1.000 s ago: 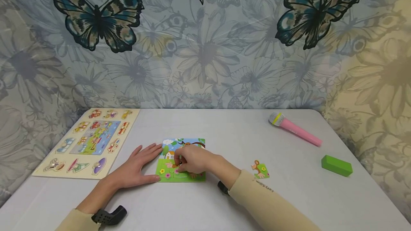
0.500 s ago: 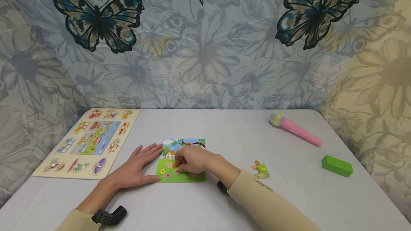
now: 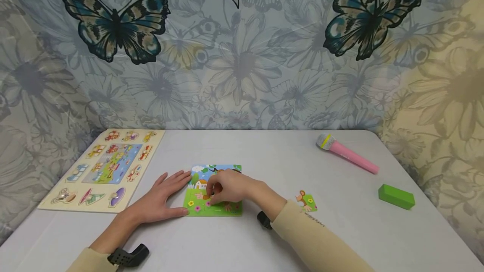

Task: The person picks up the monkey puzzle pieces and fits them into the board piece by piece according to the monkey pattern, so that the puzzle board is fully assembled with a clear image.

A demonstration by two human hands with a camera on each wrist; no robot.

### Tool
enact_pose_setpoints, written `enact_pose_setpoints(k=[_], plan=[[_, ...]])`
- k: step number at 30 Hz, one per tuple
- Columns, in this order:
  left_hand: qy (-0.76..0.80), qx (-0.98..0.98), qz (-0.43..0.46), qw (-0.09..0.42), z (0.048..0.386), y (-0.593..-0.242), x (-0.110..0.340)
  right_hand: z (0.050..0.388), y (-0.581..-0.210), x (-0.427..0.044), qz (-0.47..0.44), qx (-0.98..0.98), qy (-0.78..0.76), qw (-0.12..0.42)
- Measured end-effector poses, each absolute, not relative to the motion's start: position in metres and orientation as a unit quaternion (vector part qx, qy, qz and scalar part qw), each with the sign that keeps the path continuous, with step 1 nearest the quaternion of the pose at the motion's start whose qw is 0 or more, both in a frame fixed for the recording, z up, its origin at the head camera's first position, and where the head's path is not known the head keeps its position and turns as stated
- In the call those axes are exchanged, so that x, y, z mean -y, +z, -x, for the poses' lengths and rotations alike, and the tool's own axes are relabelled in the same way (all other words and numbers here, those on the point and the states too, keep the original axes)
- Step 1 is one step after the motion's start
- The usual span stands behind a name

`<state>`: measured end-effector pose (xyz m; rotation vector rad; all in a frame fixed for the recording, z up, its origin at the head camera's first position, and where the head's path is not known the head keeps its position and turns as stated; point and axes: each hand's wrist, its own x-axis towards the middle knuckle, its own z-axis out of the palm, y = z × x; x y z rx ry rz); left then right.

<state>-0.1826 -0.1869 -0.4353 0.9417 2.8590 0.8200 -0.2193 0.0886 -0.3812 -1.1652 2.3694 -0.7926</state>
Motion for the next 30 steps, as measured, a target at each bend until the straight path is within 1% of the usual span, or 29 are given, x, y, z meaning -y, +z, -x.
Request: enact_pose_setpoints(k=[5,14,19,30], plan=[[0.263,-0.917,-0.301,0.014,0.183,-0.436,0.186,0.222,-0.373,-0.095,0.4,-0.842,-0.308,0.19],[0.259,-0.919,-0.296,0.013,0.182,-0.435,0.187,0.225,-0.358,-0.119,0.383,-0.849,-0.334,0.145],[0.26,-0.92,-0.293,0.014,0.181,-0.435,0.188,0.224,-0.355,-0.133,0.363,-0.857,-0.343,0.125],[0.261,-0.918,-0.298,0.013,0.183,-0.437,0.186,0.221,-0.359,-0.17,0.341,-0.87,-0.339,0.11]])
